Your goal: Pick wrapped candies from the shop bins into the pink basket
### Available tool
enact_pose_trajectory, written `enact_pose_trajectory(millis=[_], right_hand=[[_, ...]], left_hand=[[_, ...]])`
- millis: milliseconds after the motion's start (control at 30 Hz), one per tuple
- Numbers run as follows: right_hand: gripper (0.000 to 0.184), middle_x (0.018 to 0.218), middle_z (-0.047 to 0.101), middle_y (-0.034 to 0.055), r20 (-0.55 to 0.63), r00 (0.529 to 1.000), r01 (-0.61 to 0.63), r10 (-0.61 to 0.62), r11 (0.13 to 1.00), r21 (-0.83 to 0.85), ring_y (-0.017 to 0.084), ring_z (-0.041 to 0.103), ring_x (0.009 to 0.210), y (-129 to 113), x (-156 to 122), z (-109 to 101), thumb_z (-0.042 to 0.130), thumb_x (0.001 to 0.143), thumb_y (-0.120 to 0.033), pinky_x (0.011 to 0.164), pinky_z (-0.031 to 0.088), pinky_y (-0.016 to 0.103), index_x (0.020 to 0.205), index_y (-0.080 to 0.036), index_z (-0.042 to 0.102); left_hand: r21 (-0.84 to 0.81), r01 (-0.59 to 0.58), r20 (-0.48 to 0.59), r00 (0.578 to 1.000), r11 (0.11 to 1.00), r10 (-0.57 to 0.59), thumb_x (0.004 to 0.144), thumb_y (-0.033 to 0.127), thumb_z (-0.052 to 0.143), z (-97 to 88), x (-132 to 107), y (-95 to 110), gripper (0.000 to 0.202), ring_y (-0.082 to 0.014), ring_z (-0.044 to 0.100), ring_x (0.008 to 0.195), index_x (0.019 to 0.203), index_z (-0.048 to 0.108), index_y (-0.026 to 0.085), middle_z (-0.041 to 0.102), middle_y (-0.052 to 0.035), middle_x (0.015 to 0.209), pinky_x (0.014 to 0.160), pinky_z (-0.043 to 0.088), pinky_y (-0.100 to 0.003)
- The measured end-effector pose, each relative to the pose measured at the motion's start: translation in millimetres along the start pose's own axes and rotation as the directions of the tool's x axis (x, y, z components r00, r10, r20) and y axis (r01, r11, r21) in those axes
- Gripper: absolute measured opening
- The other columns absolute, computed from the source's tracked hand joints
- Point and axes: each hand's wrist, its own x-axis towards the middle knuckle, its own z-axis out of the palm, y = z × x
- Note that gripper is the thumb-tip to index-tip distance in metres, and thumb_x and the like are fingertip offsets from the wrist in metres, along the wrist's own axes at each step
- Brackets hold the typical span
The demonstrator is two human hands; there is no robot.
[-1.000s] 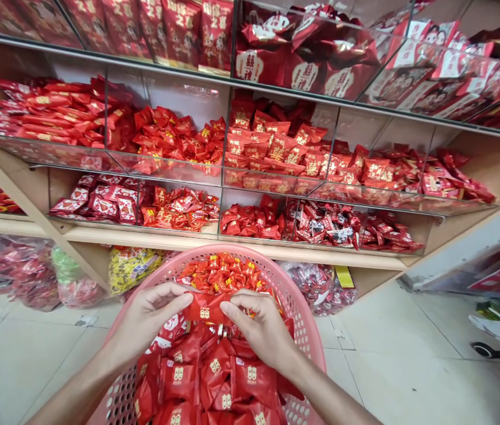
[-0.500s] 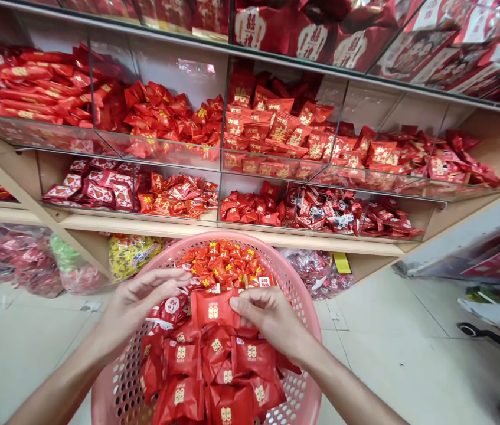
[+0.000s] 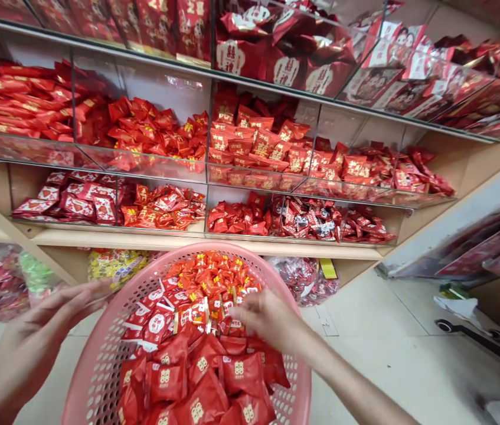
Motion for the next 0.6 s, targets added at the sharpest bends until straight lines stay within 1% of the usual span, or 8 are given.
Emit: enact_pose_trajectory(millis=[67, 133, 200, 233, 333, 433, 500, 600], right_hand=[[0.035, 0.049, 0.055, -0.0014, -0.146, 0.988, 0.034, -0.054, 0.99, -0.136, 0.009, 0.045, 0.043, 9, 26, -25, 0.052, 0.08, -0.043, 0.044, 0.032, 0.021, 0.058, -0.016, 0.058], [0.029, 0.053, 0.058, 0.0002, -0.262, 0.958, 0.039, -0.116, 0.959, -0.282, 0.012, 0.05, 0.049, 19, 54, -51, 0.051, 0.081, -0.036, 0.049, 0.035, 0.023, 0.063, -0.016, 0.061], [0.019, 0.068, 0.065, 0.0027, -0.329, 0.928, 0.034, -0.176, 0.918, -0.395, 0.014, 0.057, 0.062, 30, 82, -73, 0.051, 0.081, -0.028, 0.059, 0.039, 0.024, 0.078, -0.016, 0.064], [0.017, 0.077, 0.066, 0.0044, -0.347, 0.914, 0.03, -0.212, 0.886, -0.462, 0.016, 0.059, 0.07, 35, 95, -83, 0.051, 0.081, -0.025, 0.063, 0.04, 0.024, 0.086, -0.016, 0.064], [0.026, 0.1, 0.064, 0.0098, -0.28, 0.918, 0.021, -0.282, 0.738, -0.675, 0.02, 0.055, 0.092, 46, 127, -103, 0.053, 0.079, -0.018, 0.077, 0.039, 0.027, 0.104, -0.014, 0.06], [0.035, 0.11, 0.06, 0.0116, -0.162, 0.959, 0.01, -0.232, 0.601, -0.799, 0.024, 0.05, 0.1, 49, 148, -110, 0.056, 0.079, -0.022, 0.082, 0.037, 0.031, 0.114, -0.016, 0.056], [0.036, 0.11, 0.06, 0.0108, -0.108, 0.977, 0.013, -0.185, 0.553, -0.833, 0.025, 0.049, 0.1, 48, 158, -112, 0.057, 0.078, -0.024, 0.082, 0.037, 0.032, 0.114, -0.018, 0.056], [0.037, 0.107, 0.062, 0.0115, -0.075, 0.985, 0.019, -0.156, 0.53, -0.848, 0.026, 0.05, 0.099, 47, 167, -112, 0.061, 0.075, -0.021, 0.08, 0.037, 0.033, 0.112, -0.019, 0.058]], left_hand=[[0.057, 0.003, -0.052, 0.999, 0.998, 0.0, 0.072, 0.046, 0.06, -2.5, 0, -4, 0.037, -0.0189, 0.049, 0.114, 0.099, 0.064, 0.021, 0.063, 0.0006, 0.113, 0.102, 0.035, -0.031], [0.094, 0.011, -0.096, 0.995, 0.996, -0.002, 0.07, 0.048, 0.06, -4.2, -1, -10, 0.04, -0.0199, 0.047, 0.117, 0.1, 0.064, 0.021, 0.063, 0.0009, 0.114, 0.105, 0.03, -0.034], [0.097, 0.024, -0.135, 0.991, 0.995, -0.011, 0.068, 0.049, 0.061, -5.3, -1, -18, 0.042, -0.02, 0.046, 0.118, 0.099, 0.064, 0.022, 0.062, 0.0011, 0.115, 0.107, 0.028, -0.035], [0.092, 0.029, -0.145, 0.989, 0.995, -0.015, 0.068, 0.05, 0.061, -5.7, -1, -22, 0.041, -0.0201, 0.046, 0.118, 0.099, 0.064, 0.023, 0.062, 0.0017, 0.115, 0.107, 0.028, -0.035], [0.076, 0.045, -0.166, 0.986, 0.996, -0.032, 0.063, 0.054, 0.063, -7.3, 0, -32, 0.042, -0.0215, 0.048, 0.117, 0.093, 0.065, 0.026, 0.064, 0.0042, 0.112, 0.106, 0.03, -0.036], [0.075, 0.054, -0.163, 0.986, 0.996, -0.041, 0.06, 0.058, 0.063, -9.3, 1, -37, 0.043, -0.0225, 0.047, 0.118, 0.092, 0.066, 0.028, 0.064, 0.0049, 0.112, 0.106, 0.029, -0.037], [0.076, 0.058, -0.161, 0.986, 0.995, -0.045, 0.06, 0.057, 0.064, -10.5, 2, -39, 0.042, -0.0226, 0.047, 0.118, 0.091, 0.066, 0.029, 0.065, 0.0053, 0.11, 0.107, 0.028, -0.037], [0.079, 0.05, -0.158, 0.987, 0.996, -0.037, 0.062, 0.055, 0.063, -11.3, 4, -41, 0.039, -0.023, 0.047, 0.118, 0.092, 0.065, 0.03, 0.064, 0.0058, 0.111, 0.107, 0.028, -0.039]])
